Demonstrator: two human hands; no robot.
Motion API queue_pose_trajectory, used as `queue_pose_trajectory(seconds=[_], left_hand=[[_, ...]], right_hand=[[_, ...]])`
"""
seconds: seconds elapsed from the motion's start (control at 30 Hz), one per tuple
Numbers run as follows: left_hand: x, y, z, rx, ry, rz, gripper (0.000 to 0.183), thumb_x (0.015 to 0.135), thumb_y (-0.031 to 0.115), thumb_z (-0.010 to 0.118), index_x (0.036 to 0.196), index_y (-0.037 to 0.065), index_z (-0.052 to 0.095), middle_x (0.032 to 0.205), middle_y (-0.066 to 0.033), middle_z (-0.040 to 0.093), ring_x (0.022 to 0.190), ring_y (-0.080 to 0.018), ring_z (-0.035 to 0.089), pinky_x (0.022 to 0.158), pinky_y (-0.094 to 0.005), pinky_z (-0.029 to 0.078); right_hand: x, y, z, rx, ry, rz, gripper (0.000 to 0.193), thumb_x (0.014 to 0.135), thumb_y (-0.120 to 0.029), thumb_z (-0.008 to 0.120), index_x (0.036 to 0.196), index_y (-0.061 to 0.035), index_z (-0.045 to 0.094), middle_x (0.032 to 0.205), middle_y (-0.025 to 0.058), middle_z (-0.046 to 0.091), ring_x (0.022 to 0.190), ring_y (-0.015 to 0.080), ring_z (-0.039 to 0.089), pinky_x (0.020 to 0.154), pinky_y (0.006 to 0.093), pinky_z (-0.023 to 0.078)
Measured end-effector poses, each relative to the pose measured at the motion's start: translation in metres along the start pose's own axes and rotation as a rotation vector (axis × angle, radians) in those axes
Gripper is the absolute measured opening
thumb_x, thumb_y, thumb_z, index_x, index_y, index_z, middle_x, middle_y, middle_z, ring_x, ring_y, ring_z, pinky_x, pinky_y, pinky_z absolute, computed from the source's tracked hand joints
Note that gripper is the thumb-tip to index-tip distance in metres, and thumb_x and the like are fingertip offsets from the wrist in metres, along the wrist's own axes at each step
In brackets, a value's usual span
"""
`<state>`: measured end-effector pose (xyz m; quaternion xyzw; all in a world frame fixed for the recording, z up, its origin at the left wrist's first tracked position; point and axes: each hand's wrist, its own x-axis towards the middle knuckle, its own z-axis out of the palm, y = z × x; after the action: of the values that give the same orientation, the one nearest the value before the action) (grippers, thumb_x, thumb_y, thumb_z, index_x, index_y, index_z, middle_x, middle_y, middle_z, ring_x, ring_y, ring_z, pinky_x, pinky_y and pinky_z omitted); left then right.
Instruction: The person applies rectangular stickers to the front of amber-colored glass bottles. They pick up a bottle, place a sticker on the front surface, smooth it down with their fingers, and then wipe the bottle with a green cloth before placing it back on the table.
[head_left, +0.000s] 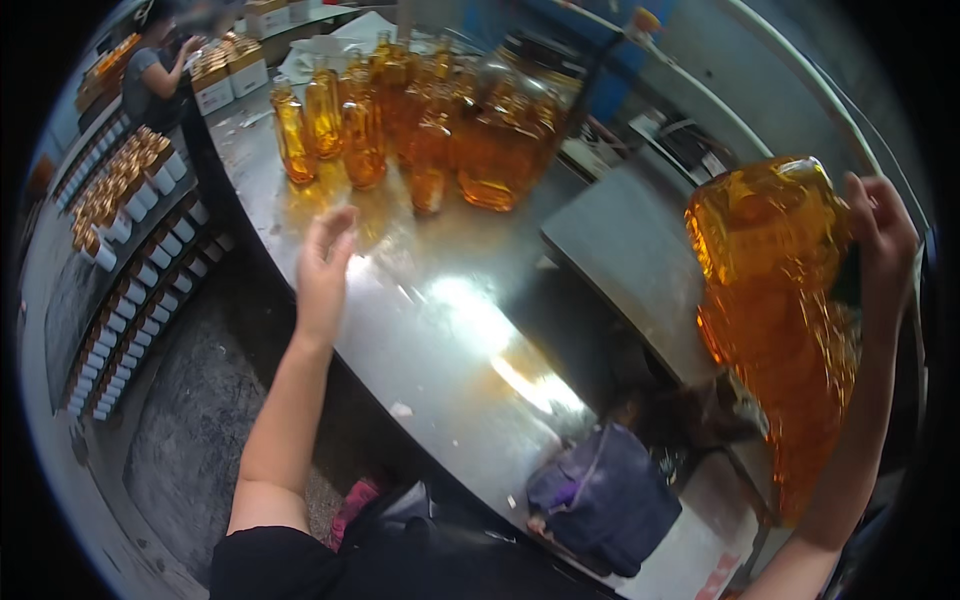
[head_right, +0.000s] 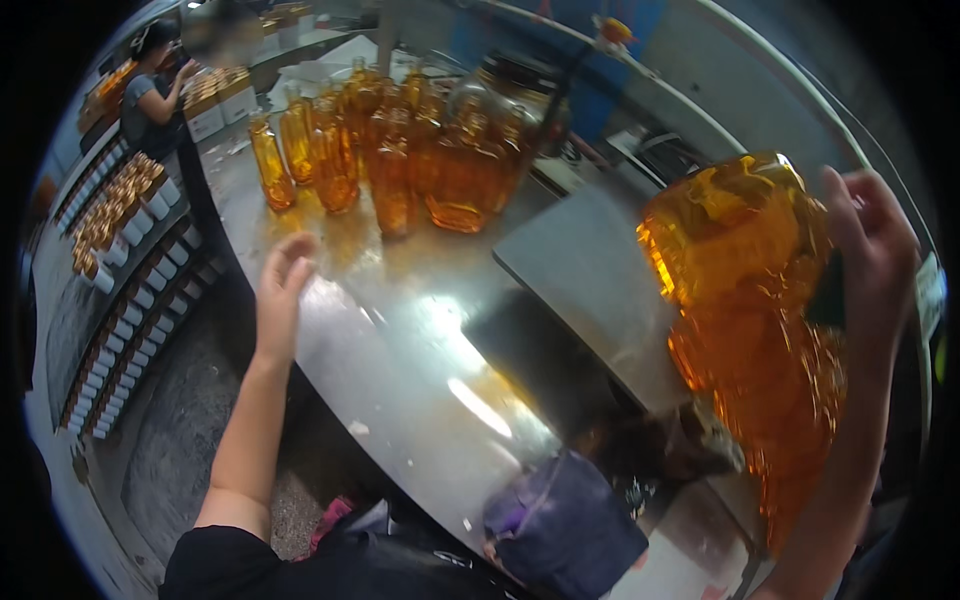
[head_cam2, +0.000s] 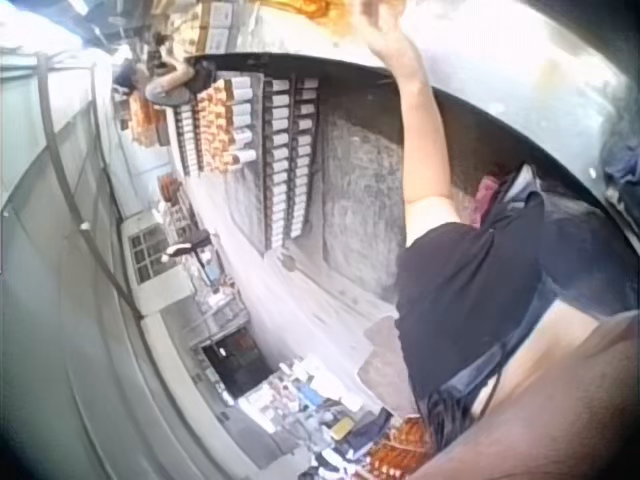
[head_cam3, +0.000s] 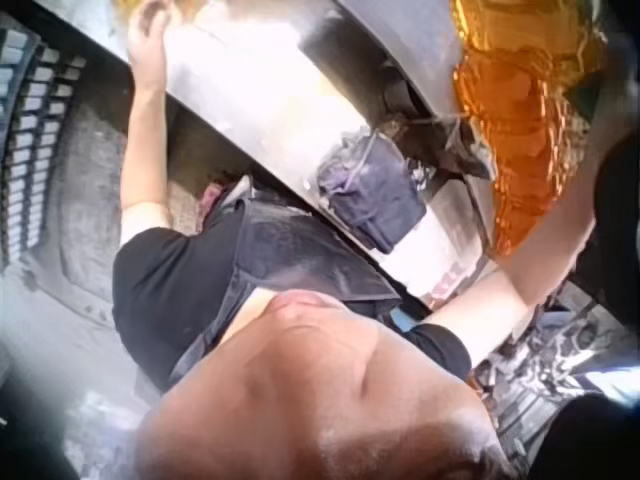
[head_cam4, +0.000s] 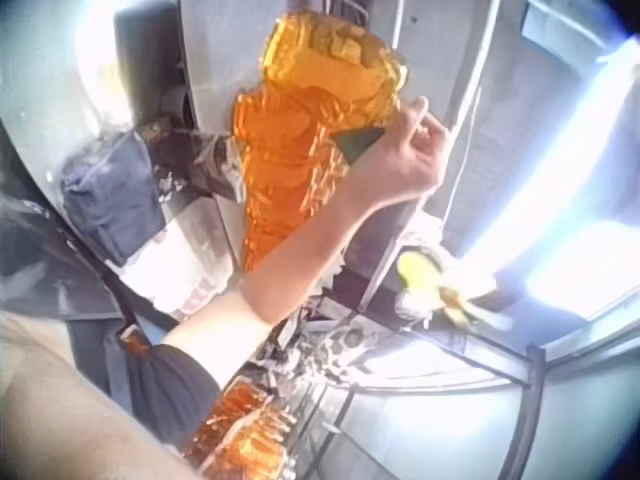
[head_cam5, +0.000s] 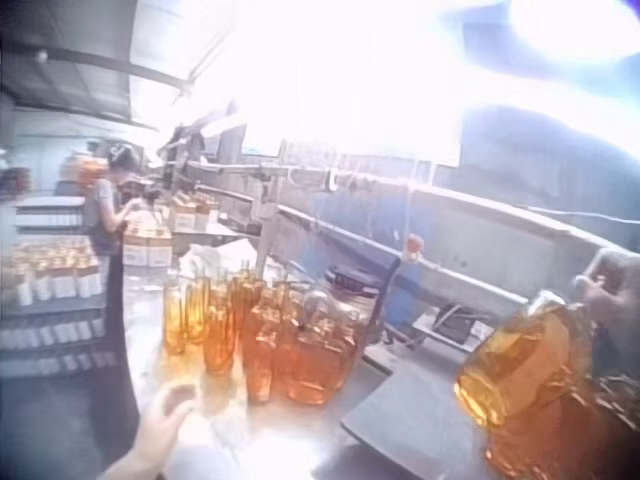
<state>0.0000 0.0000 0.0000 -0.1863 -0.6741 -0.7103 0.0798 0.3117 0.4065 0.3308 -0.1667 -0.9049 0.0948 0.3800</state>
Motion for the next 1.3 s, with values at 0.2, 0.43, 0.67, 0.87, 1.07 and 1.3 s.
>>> queue_pose_trajectory(seconds=[0.2, 0.43, 0.67, 0.87, 1.07, 1.3], left_hand=[[0.160, -0.064, -0.042, 0.673, 0.382, 0.166, 0.087, 0.081, 0.029, 0.076, 0.145, -0.003, 0.026, 0.144, -0.0256, 0.035, 0.135, -0.0370, 0.034, 0.112, -0.0409, 0.031], [0.212, -0.086, -0.018, 0.790, 0.604, 0.156, 0.102, 0.067, 0.034, 0.087, 0.144, 0.000, 0.031, 0.135, -0.0241, 0.049, 0.123, -0.0377, 0.050, 0.101, -0.0412, 0.043], [0.176, -0.073, -0.021, 0.623, 0.615, 0.090, 0.047, 0.069, 0.026, 0.081, 0.106, 0.003, 0.063, 0.097, -0.0175, 0.071, 0.092, -0.0349, 0.068, 0.081, -0.0412, 0.052], [0.024, -0.001, -0.057, -0.019, 0.082, 0.054, 0.046, 0.080, 0.015, 0.075, 0.118, -0.003, 0.057, 0.109, -0.0084, 0.066, 0.101, -0.0176, 0.064, 0.091, -0.0305, 0.050], [-0.088, 0.118, 0.042, -0.624, -0.608, -0.430, 0.062, 0.088, 0.038, 0.066, 0.132, -0.001, 0.045, 0.117, -0.0201, 0.063, 0.100, -0.0304, 0.068, 0.092, -0.0405, 0.055], [-0.166, 0.183, 0.163, -0.524, -1.036, -0.499, 0.056, 0.097, 0.040, 0.050, 0.137, 0.003, 0.041, 0.123, -0.0215, 0.057, 0.101, -0.0309, 0.065, 0.088, -0.0421, 0.053]], right_hand=[[0.106, 0.038, 0.127, -0.605, -0.017, -0.035, 0.036, 0.088, -0.037, 0.066, 0.083, -0.0018, 0.065, 0.075, 0.0128, 0.066, 0.070, 0.0272, 0.066, 0.065, 0.0376, 0.049], [0.147, 0.104, 0.181, -0.731, -0.191, 0.166, 0.040, 0.082, -0.041, 0.069, 0.092, -0.0022, 0.068, 0.087, 0.0184, 0.069, 0.087, 0.0359, 0.068, 0.077, 0.0414, 0.052], [0.147, 0.157, 0.143, -0.659, -0.191, -0.019, 0.043, 0.086, -0.038, 0.067, 0.113, -0.0043, 0.067, 0.089, 0.0207, 0.069, 0.085, 0.0357, 0.067, 0.077, 0.0415, 0.051], [-0.001, -0.055, 0.119, -0.223, -0.175, -0.138, 0.023, 0.092, -0.019, 0.062, 0.107, -0.0019, 0.068, 0.066, 0.0141, 0.062, 0.055, 0.0175, 0.060, 0.055, 0.0322, 0.047], [-0.195, -0.121, 0.020, -0.077, -0.104, 0.100, 0.010, 0.085, -0.007, 0.067, 0.093, -0.0019, 0.073, 0.076, 0.0138, 0.069, 0.062, 0.0210, 0.065, 0.059, 0.0285, 0.049], [-0.419, -0.051, -0.084, -0.305, 0.177, 0.929, 0.018, 0.092, -0.014, 0.063, 0.095, 0.0001, 0.073, 0.065, 0.0069, 0.063, 0.054, 0.0084, 0.051, 0.053, 0.0246, 0.041]])
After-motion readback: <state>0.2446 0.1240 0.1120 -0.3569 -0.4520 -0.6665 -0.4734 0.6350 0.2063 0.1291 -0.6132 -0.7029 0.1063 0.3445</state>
